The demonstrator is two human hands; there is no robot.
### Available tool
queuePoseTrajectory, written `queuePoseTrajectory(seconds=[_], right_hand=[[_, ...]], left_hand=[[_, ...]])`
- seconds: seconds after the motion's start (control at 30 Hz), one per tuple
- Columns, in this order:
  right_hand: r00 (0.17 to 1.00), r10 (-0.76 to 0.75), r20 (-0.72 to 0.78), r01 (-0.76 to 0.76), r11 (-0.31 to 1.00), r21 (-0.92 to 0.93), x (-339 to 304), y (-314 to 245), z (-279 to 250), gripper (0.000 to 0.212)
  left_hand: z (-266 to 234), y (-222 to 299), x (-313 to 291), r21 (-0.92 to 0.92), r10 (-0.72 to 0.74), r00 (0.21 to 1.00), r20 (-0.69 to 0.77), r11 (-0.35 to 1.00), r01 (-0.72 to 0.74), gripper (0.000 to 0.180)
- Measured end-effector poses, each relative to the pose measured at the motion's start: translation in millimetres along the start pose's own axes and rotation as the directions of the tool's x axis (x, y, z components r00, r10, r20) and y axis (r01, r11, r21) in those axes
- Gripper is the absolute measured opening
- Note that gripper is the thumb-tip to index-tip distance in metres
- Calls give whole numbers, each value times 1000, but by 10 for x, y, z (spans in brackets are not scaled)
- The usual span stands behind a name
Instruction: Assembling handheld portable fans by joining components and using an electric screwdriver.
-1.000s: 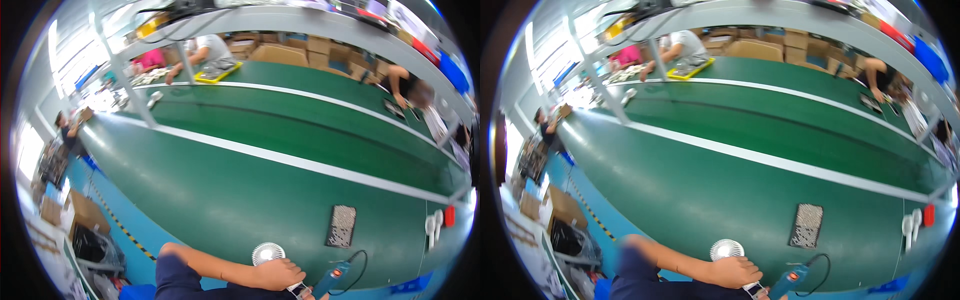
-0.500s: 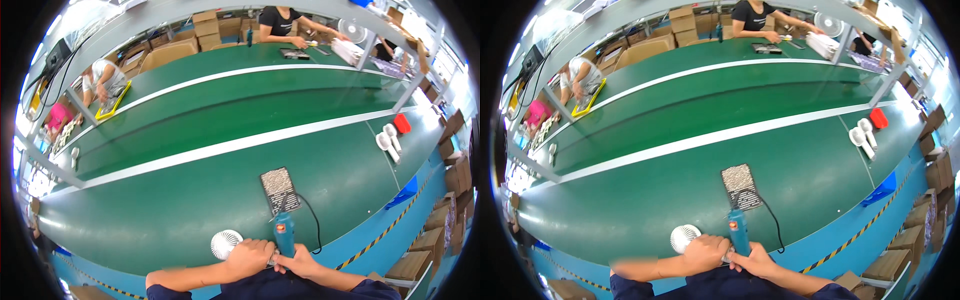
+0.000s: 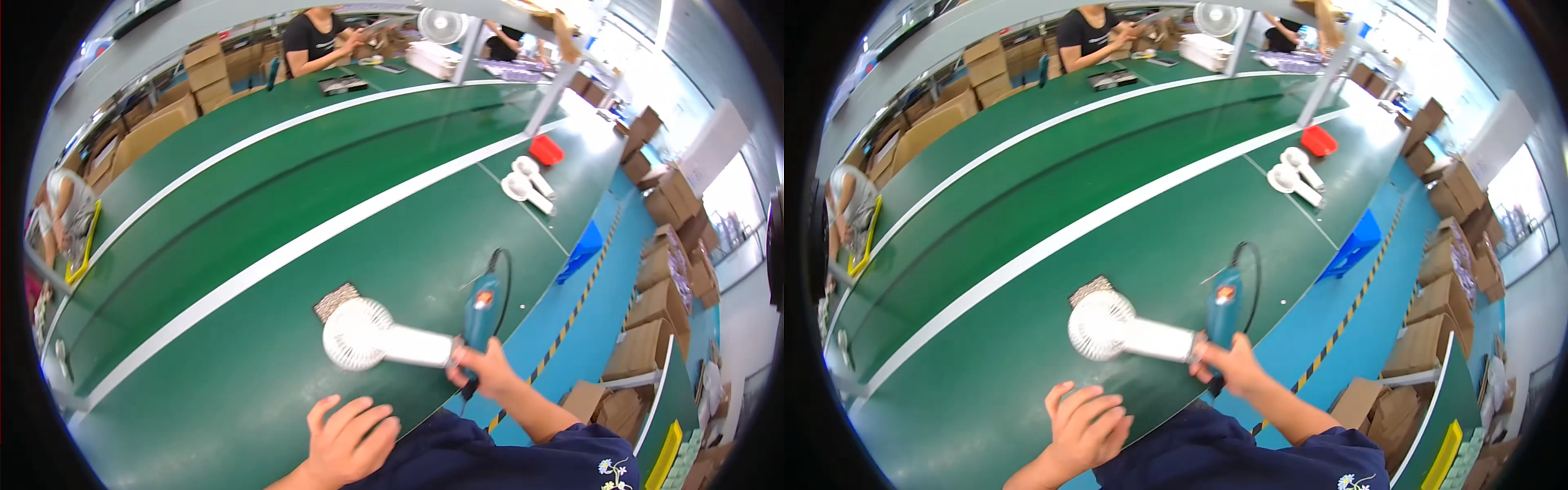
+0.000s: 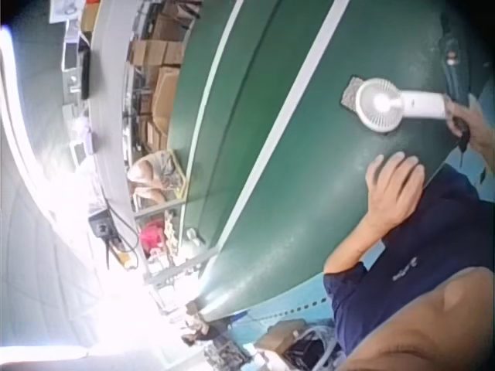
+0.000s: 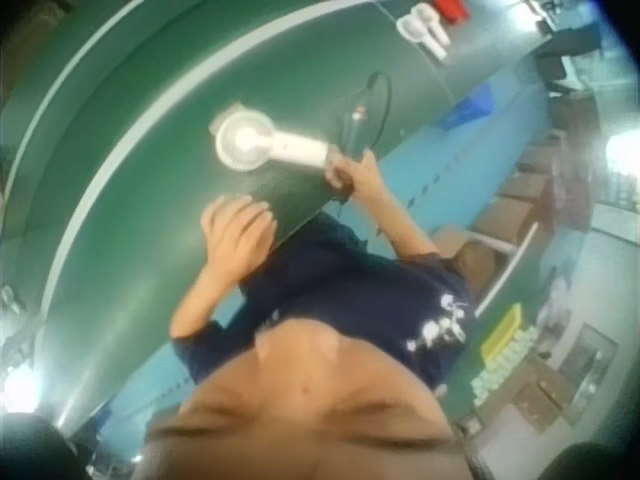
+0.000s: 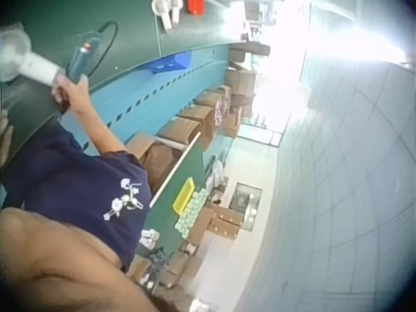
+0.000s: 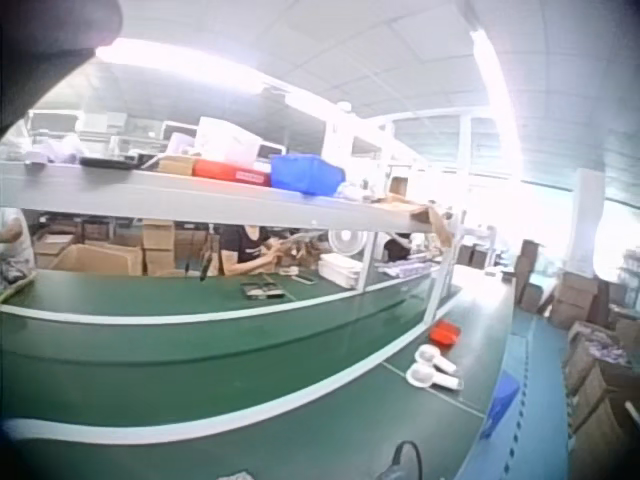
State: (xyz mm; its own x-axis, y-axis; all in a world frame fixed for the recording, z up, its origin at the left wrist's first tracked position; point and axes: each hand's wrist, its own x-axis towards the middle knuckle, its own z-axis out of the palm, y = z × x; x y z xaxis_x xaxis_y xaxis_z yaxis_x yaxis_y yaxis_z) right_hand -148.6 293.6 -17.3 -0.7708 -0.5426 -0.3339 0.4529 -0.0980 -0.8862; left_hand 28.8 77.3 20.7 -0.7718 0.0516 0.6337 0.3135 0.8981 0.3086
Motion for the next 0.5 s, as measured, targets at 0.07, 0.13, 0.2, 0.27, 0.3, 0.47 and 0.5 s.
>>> queuePoseTrajectory(seconds=[0.07,0.13,0.2,0.27,0.3,0.47,0.5], right_hand=[[976,-123,-178,133,990,45,153,-211,-613,20],[922,-228,-313,196,972,-131,393,-415,-1161,21],[890,-230,-394,182,971,-156,732,-595,-1633,20],[860,-281,-425,246,960,-136,1042,-722,-2055,20],[858,-263,-441,241,965,-107,1170,-798,-2192,20],[836,-147,-529,234,967,102,1857,-1066,-2795,13],[835,-155,-528,244,964,103,1989,-1086,-2881,13]], left_hand=[[219,-141,-47,-103,-53,999,5,993,53,29],[374,-362,-164,-206,-137,989,56,967,146,28],[431,-565,-386,-149,-203,977,62,966,210,26],[470,-721,-543,-140,-278,959,58,949,283,23],[456,-770,-574,-136,-315,948,46,938,319,21],[481,-882,-582,-156,-468,883,30,871,466,16],[491,-894,-572,-156,-460,888,25,875,458,16]])
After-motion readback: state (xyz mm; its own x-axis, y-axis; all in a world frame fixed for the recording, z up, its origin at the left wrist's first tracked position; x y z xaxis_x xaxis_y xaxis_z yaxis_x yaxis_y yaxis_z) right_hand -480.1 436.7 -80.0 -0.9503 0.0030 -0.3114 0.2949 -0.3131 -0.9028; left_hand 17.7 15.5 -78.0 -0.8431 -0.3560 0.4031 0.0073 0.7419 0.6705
